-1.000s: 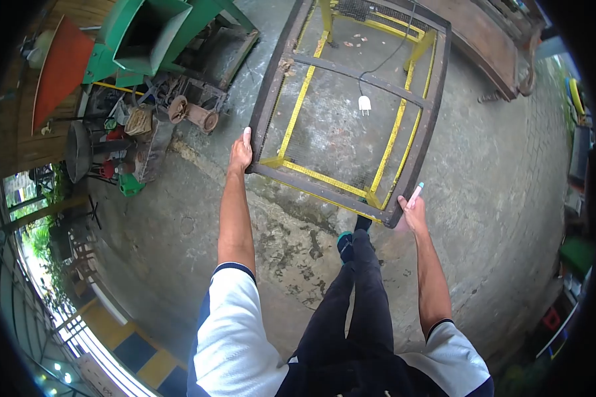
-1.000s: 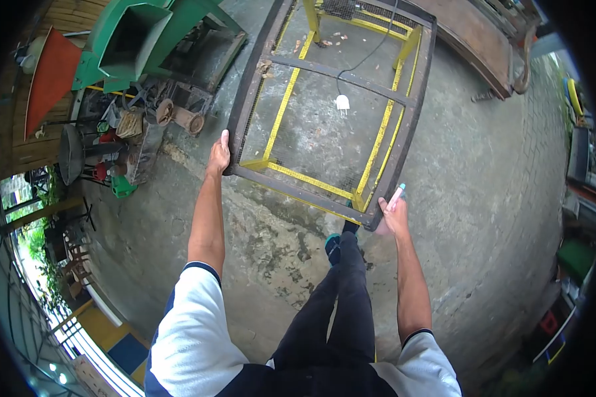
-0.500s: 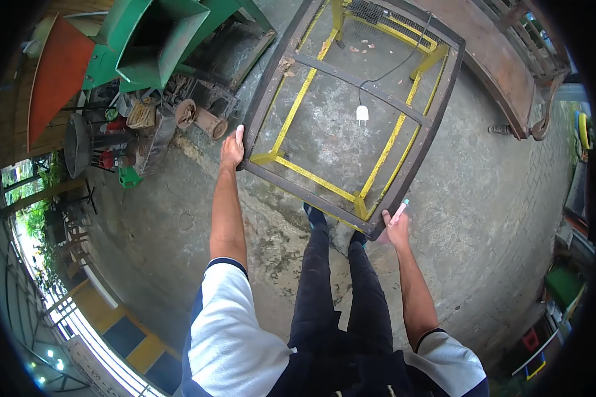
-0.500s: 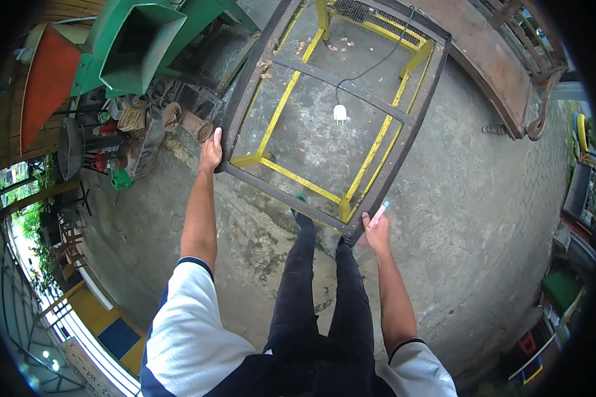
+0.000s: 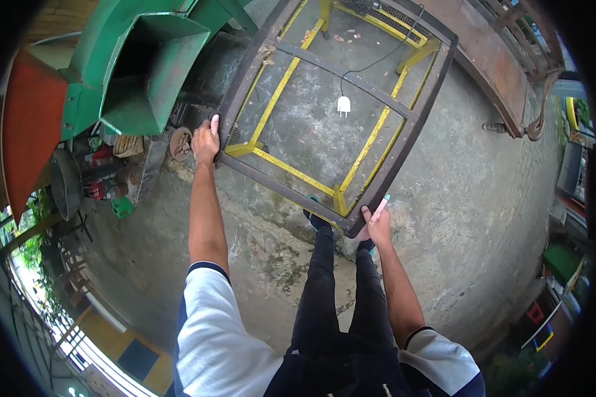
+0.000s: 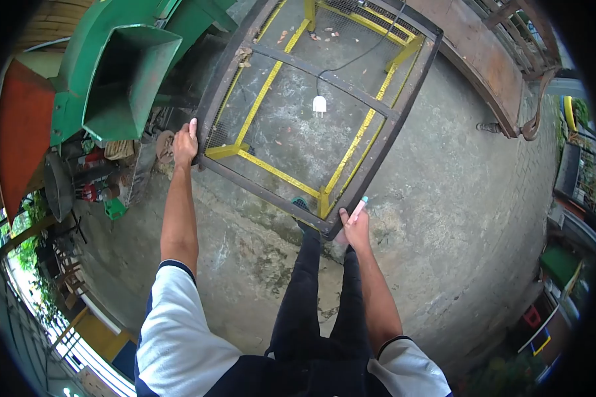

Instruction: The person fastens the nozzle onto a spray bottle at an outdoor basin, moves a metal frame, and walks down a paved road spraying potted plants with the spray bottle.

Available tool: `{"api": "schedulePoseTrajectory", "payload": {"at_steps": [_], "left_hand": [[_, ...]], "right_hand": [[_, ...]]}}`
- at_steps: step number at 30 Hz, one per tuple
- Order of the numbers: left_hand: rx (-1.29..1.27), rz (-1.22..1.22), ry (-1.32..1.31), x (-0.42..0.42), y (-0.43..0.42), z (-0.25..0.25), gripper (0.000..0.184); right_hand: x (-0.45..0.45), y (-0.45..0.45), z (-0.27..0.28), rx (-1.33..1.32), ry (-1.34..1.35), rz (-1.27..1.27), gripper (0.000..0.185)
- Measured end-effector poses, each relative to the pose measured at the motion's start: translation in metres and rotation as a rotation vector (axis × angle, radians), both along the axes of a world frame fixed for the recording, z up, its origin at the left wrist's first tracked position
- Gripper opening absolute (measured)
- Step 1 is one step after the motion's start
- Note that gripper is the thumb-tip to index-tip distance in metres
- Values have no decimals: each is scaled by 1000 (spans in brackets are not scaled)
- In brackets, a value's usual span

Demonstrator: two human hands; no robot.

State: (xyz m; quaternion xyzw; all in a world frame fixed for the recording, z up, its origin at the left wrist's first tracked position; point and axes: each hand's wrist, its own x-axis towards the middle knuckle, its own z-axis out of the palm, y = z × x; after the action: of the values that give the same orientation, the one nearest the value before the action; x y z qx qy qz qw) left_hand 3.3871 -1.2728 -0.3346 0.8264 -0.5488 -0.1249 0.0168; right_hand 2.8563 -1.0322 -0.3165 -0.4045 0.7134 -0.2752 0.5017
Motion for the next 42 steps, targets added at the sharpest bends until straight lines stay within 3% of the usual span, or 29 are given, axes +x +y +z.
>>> {"api": "schedulePoseTrajectory", "payload": {"at_steps": [5,8,10,12,16,18,21,24,25,29,31,32,33,34,35,36,37,38,39,40,41,42], "left_hand": [[-83,62,128,18,-51,18,67],[-318,26,130,28,-45,27,66],[-451,177,-15,41,-15,-2,69],[-462,387,312,30,20,1,80],[-442,793,537,-45,69,-61,94],[-262,518,190,-71,75,-111,93],[-247,681,202,-118,55,-81,96],[-284,628,40,-129,56,-66,99],[-142,659,74,-128,52,-50,104],[-169,565,93,-102,57,-71,112],[90,540,292,-84,50,-13,119],[41,534,340,-81,56,11,125],[-52,467,101,-71,69,-8,126],[-73,371,37,-70,90,8,118],[-94,270,111,-86,113,52,106],[-207,70,132,-86,137,65,88],[-288,-205,-18,-79,156,62,64],[-237,-151,300,-89,171,72,35],[-473,-219,638,-115,188,75,11],[-554,-508,446,-135,206,90,30],[-543,-275,925,-167,228,78,40],[-413,-240,796,-203,249,89,55]], "right_hand": [[33,-39,-4,-44,6,-5,28],[50,-58,-1,-38,19,-9,29],[56,-57,-5,-25,22,3,30],[65,-53,-12,-78,40,-34,30],[70,-51,-15,-75,124,-23,31],[69,-56,-1,-82,104,1,31],[67,-57,-3,-12,141,36,30],[72,-57,4,-18,109,12,28],[77,-54,0,-103,37,-85,31],[71,-47,8,30,3,-42,41],[69,-32,17,-42,27,-57,42],[66,-22,11,-109,-91,-189,40],[63,-1,0,-174,-211,-315,38],[56,17,-4,-245,-329,-433,37],[42,29,3,-233,-266,-477,33],[27,39,14,-218,-204,-519,30],[11,52,25,-307,-176,-530,32],[-6,64,35,-397,-143,-542,33],[-25,79,48,-414,-32,-512,34],[-49,92,61,-427,87,-482,35],[-74,105,75,-380,46,-508,37],[-101,120,88,-328,6,-529,39]]}}
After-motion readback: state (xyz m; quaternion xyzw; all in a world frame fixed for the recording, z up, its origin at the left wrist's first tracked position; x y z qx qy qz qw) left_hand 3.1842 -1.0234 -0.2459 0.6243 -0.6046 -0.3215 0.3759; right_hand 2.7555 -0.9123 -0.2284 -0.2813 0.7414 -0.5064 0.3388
